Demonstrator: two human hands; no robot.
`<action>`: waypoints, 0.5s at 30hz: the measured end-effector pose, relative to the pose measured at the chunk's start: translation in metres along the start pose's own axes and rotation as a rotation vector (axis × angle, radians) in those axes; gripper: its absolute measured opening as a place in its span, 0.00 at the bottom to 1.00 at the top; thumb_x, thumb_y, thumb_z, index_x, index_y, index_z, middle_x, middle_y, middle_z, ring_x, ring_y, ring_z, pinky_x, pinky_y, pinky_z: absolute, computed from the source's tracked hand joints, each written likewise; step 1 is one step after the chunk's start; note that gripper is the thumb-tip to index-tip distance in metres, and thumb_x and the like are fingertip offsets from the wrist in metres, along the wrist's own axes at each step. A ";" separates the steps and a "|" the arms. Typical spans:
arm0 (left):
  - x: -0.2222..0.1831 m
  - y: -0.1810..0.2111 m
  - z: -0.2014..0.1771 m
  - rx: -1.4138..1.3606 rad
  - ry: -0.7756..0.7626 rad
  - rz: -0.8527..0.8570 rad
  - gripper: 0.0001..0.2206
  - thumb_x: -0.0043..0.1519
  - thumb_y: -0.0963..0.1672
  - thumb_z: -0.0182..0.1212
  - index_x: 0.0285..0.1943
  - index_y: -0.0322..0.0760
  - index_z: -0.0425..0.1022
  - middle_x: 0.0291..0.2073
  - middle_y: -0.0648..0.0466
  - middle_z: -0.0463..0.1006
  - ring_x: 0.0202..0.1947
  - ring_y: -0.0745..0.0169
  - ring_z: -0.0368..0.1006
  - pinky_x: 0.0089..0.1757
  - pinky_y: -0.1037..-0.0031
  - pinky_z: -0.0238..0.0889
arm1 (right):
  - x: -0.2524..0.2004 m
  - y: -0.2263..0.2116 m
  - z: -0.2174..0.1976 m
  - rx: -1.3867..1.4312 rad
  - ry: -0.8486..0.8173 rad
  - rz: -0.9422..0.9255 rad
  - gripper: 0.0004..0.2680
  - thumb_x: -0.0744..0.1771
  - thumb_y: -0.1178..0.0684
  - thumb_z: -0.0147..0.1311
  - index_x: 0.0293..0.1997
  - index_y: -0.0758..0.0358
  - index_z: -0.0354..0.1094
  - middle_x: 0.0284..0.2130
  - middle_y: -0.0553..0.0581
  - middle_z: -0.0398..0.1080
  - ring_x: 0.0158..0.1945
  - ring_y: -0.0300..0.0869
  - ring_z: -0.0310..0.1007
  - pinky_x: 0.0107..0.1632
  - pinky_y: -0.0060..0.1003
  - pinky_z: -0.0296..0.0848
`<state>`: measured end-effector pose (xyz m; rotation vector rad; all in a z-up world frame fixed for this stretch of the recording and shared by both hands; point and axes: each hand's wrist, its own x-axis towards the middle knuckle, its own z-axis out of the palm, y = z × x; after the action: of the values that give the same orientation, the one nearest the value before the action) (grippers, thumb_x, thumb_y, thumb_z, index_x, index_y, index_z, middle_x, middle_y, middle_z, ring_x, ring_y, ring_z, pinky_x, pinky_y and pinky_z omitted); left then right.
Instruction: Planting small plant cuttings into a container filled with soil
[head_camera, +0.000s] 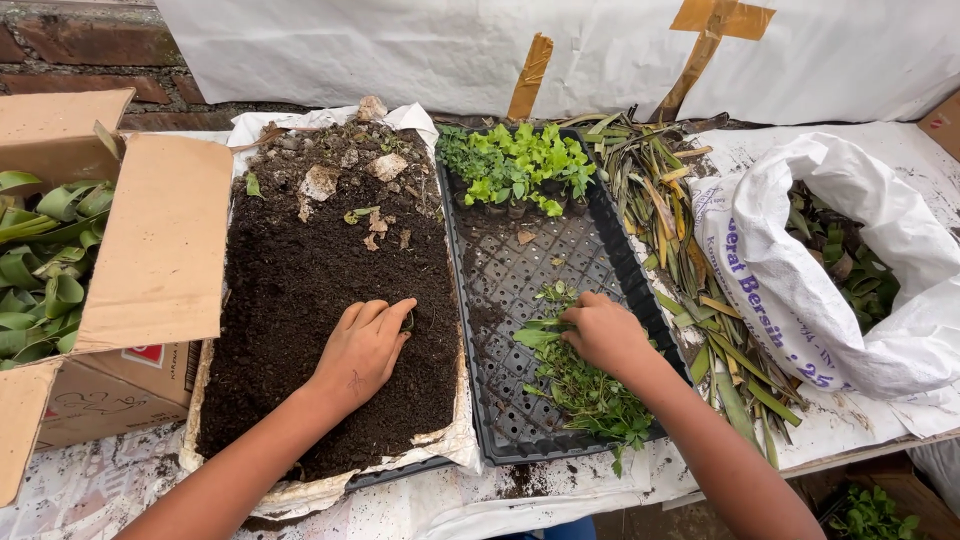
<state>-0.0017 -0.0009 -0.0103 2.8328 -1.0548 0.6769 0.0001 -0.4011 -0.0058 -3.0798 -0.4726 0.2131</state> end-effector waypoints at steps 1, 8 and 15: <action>0.000 0.000 0.003 0.001 0.002 0.000 0.18 0.66 0.46 0.57 0.64 0.40 0.64 0.41 0.56 0.78 0.50 0.65 0.68 0.54 0.73 0.57 | 0.003 0.001 0.000 -0.001 0.002 0.000 0.09 0.69 0.50 0.62 0.53 0.59 0.79 0.46 0.60 0.76 0.54 0.54 0.80 0.56 0.52 0.82; 0.000 0.000 -0.001 0.000 -0.021 0.034 0.14 0.66 0.45 0.55 0.60 0.41 0.66 0.40 0.56 0.76 0.50 0.63 0.67 0.54 0.71 0.56 | -0.004 -0.014 -0.062 0.595 0.079 0.183 0.09 0.69 0.52 0.62 0.53 0.63 0.80 0.46 0.64 0.80 0.50 0.52 0.82 0.53 0.49 0.81; -0.005 -0.002 0.007 0.027 -0.056 0.029 0.13 0.66 0.45 0.56 0.58 0.42 0.65 0.41 0.56 0.74 0.52 0.62 0.65 0.56 0.67 0.52 | -0.005 -0.014 -0.072 1.326 0.216 0.142 0.09 0.72 0.56 0.57 0.55 0.72 0.73 0.38 0.65 0.83 0.37 0.45 0.82 0.41 0.38 0.81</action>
<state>-0.0015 0.0021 -0.0183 2.8805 -1.1061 0.6220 0.0014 -0.3888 0.0665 -1.7932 -0.0247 0.1105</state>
